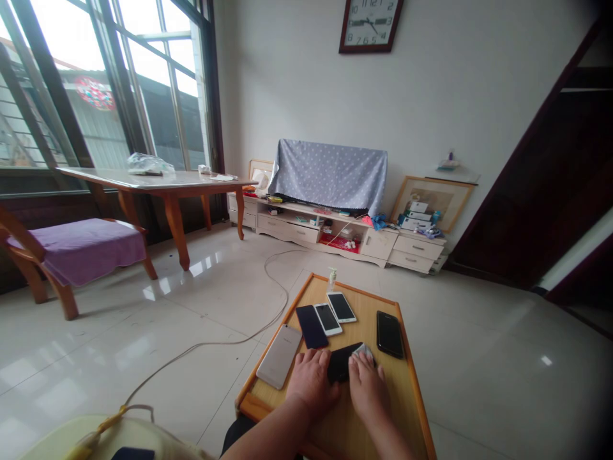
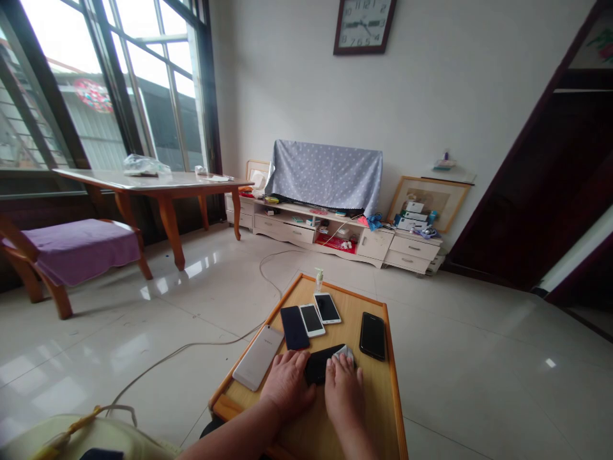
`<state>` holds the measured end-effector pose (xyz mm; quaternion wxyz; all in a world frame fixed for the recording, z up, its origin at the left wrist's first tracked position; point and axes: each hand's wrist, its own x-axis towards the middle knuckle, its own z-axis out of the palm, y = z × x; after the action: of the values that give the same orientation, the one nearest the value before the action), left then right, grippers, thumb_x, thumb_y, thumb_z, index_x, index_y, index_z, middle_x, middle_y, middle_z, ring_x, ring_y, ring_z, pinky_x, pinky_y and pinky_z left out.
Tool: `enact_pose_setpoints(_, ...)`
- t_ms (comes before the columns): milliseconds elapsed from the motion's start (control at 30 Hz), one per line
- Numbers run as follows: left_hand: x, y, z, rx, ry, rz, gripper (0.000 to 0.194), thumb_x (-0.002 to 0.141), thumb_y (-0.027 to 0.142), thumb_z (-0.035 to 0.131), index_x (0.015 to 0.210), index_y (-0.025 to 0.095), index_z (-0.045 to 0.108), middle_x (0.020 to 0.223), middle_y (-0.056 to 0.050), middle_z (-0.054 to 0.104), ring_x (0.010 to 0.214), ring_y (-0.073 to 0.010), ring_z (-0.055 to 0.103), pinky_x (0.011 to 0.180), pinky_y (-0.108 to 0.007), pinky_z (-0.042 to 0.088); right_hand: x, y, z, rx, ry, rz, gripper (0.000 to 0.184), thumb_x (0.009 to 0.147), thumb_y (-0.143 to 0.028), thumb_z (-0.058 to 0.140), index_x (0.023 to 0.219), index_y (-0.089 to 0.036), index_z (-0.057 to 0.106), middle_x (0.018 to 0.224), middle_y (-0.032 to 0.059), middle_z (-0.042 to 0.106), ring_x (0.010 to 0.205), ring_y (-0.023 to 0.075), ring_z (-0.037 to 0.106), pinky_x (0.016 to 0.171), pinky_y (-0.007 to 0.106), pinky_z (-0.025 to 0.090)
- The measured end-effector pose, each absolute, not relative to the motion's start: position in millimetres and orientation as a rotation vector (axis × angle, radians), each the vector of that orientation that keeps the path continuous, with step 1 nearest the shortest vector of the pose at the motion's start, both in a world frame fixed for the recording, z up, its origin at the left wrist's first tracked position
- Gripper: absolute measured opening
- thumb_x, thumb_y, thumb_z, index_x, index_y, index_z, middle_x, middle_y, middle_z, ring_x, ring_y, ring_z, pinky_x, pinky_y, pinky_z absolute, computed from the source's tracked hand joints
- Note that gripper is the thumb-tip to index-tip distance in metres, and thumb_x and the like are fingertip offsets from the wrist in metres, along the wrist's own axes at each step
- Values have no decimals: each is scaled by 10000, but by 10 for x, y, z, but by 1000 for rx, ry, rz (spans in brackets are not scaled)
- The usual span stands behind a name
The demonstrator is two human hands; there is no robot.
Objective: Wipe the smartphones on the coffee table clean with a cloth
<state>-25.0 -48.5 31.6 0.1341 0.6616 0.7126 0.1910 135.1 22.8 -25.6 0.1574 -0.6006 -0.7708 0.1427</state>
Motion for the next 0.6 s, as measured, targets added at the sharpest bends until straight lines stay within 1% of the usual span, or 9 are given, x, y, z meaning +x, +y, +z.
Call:
enact_pose_setpoints(100,-248,-482,320,1921,2064,534,512,859,477,478,1325,277,550,1332,-69,643,1273,-300,493,1087,-451,340,1167,23,-295,-1537,-2344,471,597,1046,-437,207,1449,-172,558,1555,87,470,1502,261,326,1257,504,150)
enact_pose_setpoints(167,-246,-478,320,1925,2063,521,474,883,462,448,1307,282,562,1329,-69,646,1267,-296,500,1082,-448,341,1112,-42,-300,-1442,-2395,523,592,1047,-433,204,1476,-182,526,1548,79,479,1494,251,344,1260,501,142)
enact_pose_setpoints(233,-242,-475,316,1926,2066,521,499,866,479,472,1313,276,559,1333,-75,645,1266,-305,502,1078,-453,344,1143,9,-286,-1444,-2383,542,591,1048,-444,197,1468,-205,538,1547,67,484,1492,240,349,1261,504,132)
enact_pose_setpoints(333,-236,-471,303,1929,2067,544,577,799,489,544,1334,271,544,1332,-72,646,1263,-317,502,1077,-457,350,1294,241,-252,-1594,-2298,487,589,1045,-444,194,1431,-219,578,1562,59,468,1502,236,328,1256,514,133)
enact_pose_setpoints(467,-236,-465,276,1926,2068,582,658,736,482,599,1354,267,531,1315,-73,649,1254,-328,501,1081,-463,349,1394,447,-222,-1731,-2218,412,602,1039,-406,193,1424,-145,576,1560,127,462,1509,276,310,1240,561,145)
enact_pose_setpoints(533,-239,-462,260,1925,2070,594,645,746,492,594,1346,265,534,1307,-76,651,1251,-327,499,1081,-468,346,1327,386,-222,-1705,-2242,406,594,1039,-408,209,1416,-145,586,1554,124,473,1507,270,314,1245,531,156)
enact_pose_setpoints(600,-243,-460,243,1931,2065,599,589,790,502,559,1329,267,543,1297,-73,655,1242,-318,504,1076,-464,346,1211,240,-225,-1613,-2311,425,572,1037,-409,235,1417,-172,592,1553,96,478,1501,252,330,1251,480,170)
